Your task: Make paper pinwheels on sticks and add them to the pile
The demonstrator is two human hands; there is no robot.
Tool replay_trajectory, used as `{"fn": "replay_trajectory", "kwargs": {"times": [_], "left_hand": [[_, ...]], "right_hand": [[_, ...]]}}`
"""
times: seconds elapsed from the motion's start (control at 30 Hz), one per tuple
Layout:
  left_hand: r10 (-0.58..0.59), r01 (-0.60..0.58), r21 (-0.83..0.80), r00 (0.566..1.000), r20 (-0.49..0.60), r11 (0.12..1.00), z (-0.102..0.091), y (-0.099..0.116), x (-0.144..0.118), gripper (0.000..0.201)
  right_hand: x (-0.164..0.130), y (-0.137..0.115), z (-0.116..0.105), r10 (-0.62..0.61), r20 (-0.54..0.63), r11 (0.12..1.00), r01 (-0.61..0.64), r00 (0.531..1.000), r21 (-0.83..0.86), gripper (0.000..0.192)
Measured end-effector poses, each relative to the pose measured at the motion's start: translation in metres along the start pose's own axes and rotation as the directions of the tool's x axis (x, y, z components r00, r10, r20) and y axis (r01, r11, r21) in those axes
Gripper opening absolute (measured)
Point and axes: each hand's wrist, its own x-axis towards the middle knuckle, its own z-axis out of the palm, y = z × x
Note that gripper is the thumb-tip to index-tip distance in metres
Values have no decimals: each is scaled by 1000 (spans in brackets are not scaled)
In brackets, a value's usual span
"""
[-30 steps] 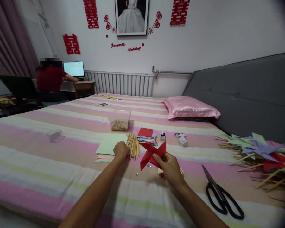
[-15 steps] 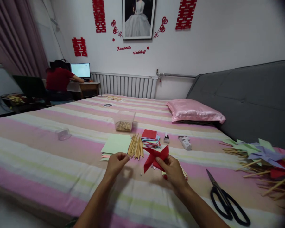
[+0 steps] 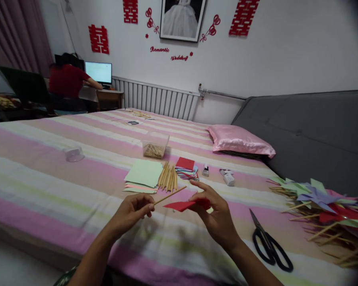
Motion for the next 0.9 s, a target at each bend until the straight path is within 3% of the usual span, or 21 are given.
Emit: {"fn": "replay_trajectory", "kwargs": {"times": [0.17,0.6,0.9], "left_hand": [[-6,5,19,999,34,1000,-6,-4,-6,17],[-3,3,-10,998,61,1000,-4,-6,-6,19],[43,-43,25,999,31,999,-6,-9,-5,21]], "right_hand": [[-3,-1,5,-139,29,987,141,990,-80,9],[-9,-3,14,-337,-28,913,319,941,-255,21],[-11,-2,14,-357,-80,907,325,931,-266,29]]}}
